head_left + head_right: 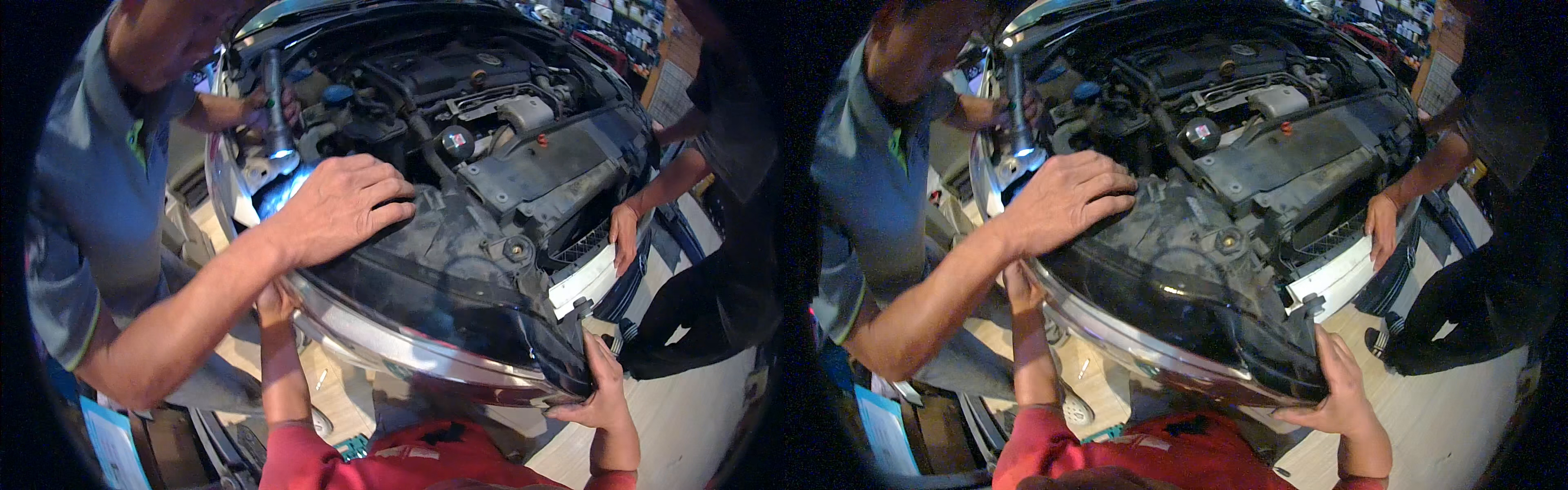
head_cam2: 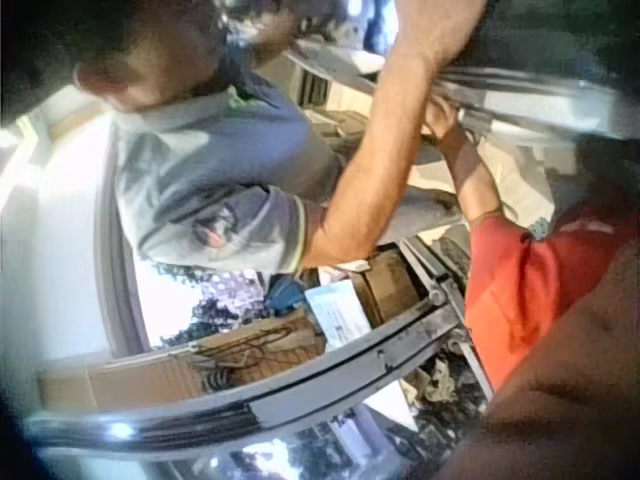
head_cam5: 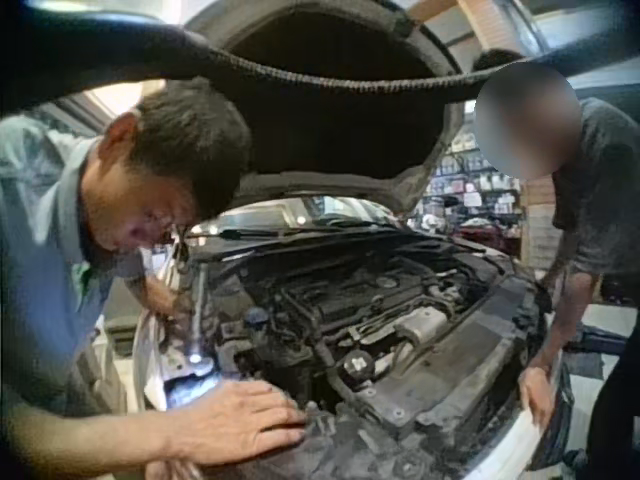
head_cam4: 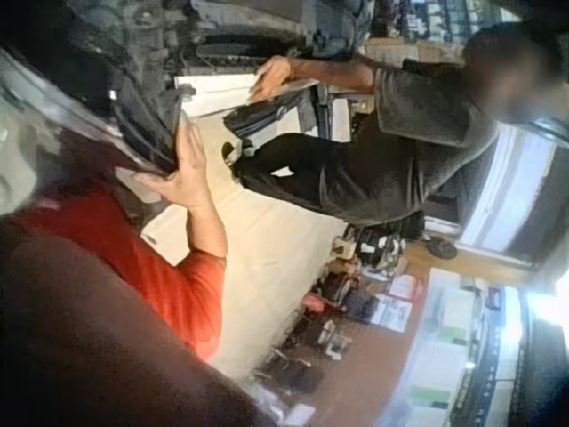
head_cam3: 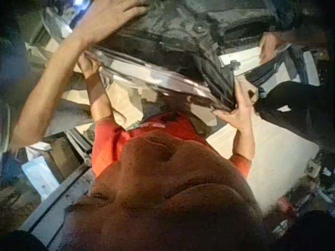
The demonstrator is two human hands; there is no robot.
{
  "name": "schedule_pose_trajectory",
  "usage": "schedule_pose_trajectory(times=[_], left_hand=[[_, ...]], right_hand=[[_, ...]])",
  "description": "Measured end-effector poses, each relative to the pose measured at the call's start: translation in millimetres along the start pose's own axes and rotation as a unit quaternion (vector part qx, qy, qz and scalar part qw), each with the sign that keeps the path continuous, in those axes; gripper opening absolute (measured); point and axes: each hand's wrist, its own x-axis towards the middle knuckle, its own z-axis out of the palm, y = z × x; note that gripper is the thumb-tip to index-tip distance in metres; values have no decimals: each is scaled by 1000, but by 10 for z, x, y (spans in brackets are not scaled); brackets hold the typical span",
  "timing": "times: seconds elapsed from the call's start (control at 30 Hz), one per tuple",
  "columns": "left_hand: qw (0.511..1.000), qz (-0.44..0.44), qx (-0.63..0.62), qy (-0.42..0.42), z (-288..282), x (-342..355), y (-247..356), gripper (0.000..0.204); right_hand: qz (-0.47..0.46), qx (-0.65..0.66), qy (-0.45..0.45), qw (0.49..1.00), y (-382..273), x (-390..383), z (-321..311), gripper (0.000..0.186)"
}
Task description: The person fits a headlight assembly into a car's front frame with the help of others, aligns it, and secures it using a tool.
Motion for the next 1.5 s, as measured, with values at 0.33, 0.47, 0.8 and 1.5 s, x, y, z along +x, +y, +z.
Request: schedule_pose_trajectory(times=[0.33,0.47,0.8,1.5], left_hand=[[981,57,154,-107,27,345,-120,28],[970,29,190,-150,-48,262,-211,30],[963,-14,218,-159,-238,126,-301,31],[758,-489,-29,431,746,-1985,-349,35]], right_hand=[[-61,-3,-1,998,260,311,-57,112],[-34,21,-10,999,250,380,1,114],[-49,150,-26,987,425,751,268,104],[-38,167,-17,985,811,865,783,116]])
